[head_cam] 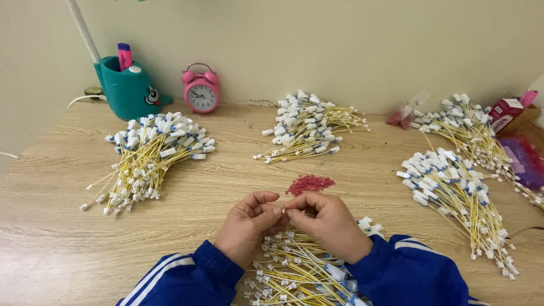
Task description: Attaching small red protective caps to the ends of pre-assembled wire bundles on a desk.
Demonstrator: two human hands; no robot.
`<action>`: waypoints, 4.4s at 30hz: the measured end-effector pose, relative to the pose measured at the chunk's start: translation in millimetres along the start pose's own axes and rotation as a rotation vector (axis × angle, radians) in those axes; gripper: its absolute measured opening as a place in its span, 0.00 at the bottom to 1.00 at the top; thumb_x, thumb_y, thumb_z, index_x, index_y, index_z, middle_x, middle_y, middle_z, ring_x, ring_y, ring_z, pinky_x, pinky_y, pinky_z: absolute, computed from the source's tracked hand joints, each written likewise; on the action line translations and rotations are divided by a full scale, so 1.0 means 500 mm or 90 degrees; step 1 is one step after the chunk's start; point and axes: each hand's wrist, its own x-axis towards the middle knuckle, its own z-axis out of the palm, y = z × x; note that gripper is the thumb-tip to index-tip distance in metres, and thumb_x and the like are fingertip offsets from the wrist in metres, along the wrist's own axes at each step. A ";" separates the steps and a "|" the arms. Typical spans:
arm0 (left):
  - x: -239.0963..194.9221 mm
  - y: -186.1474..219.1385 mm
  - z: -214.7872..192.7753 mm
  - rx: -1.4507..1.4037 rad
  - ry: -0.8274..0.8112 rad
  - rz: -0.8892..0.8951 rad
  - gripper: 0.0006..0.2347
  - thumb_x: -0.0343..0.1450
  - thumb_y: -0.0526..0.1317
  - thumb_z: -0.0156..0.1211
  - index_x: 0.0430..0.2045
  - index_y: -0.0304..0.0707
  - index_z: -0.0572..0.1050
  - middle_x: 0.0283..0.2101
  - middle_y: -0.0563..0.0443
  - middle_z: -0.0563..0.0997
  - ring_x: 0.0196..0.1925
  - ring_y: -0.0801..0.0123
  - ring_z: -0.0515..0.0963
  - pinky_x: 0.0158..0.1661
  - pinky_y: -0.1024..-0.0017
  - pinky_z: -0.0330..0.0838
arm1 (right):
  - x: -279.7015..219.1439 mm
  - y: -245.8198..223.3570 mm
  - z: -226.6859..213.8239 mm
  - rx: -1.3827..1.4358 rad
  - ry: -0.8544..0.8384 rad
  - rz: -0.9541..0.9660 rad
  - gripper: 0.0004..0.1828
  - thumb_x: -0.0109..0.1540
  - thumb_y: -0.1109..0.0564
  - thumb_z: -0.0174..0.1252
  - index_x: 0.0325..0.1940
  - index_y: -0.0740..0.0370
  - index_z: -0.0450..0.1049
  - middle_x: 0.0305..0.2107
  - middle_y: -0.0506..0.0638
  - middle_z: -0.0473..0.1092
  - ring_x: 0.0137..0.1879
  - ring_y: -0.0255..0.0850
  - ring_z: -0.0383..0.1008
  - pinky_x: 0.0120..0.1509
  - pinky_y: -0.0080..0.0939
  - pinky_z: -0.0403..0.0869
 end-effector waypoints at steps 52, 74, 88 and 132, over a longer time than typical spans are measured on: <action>-0.019 0.034 0.046 0.116 0.073 -0.048 0.16 0.67 0.30 0.58 0.49 0.27 0.72 0.34 0.37 0.80 0.38 0.55 0.81 0.48 0.64 0.79 | 0.163 0.112 -0.221 -0.504 0.019 -0.055 0.11 0.64 0.50 0.50 0.40 0.55 0.75 0.38 0.49 0.74 0.46 0.41 0.71 0.52 0.44 0.70; -0.002 0.006 0.012 0.098 0.063 -0.017 0.08 0.70 0.30 0.56 0.40 0.26 0.76 0.32 0.36 0.81 0.34 0.54 0.81 0.39 0.63 0.80 | 0.014 0.078 -0.179 -0.461 0.020 -0.240 0.07 0.60 0.49 0.57 0.35 0.51 0.77 0.31 0.41 0.77 0.38 0.37 0.75 0.43 0.40 0.72; -0.003 0.008 0.023 0.148 0.101 -0.032 0.05 0.67 0.26 0.60 0.35 0.24 0.78 0.31 0.36 0.82 0.32 0.57 0.82 0.35 0.70 0.77 | 0.030 0.085 -0.198 -0.356 -0.126 0.041 0.08 0.56 0.50 0.66 0.36 0.51 0.79 0.30 0.40 0.78 0.36 0.31 0.75 0.41 0.32 0.72; 0.003 -0.001 0.009 0.161 0.059 -0.022 0.06 0.68 0.28 0.59 0.35 0.23 0.78 0.30 0.36 0.81 0.33 0.56 0.82 0.39 0.68 0.78 | 0.108 0.161 -0.165 -0.342 0.089 -0.031 0.08 0.63 0.52 0.48 0.31 0.54 0.67 0.29 0.47 0.71 0.36 0.39 0.68 0.42 0.42 0.66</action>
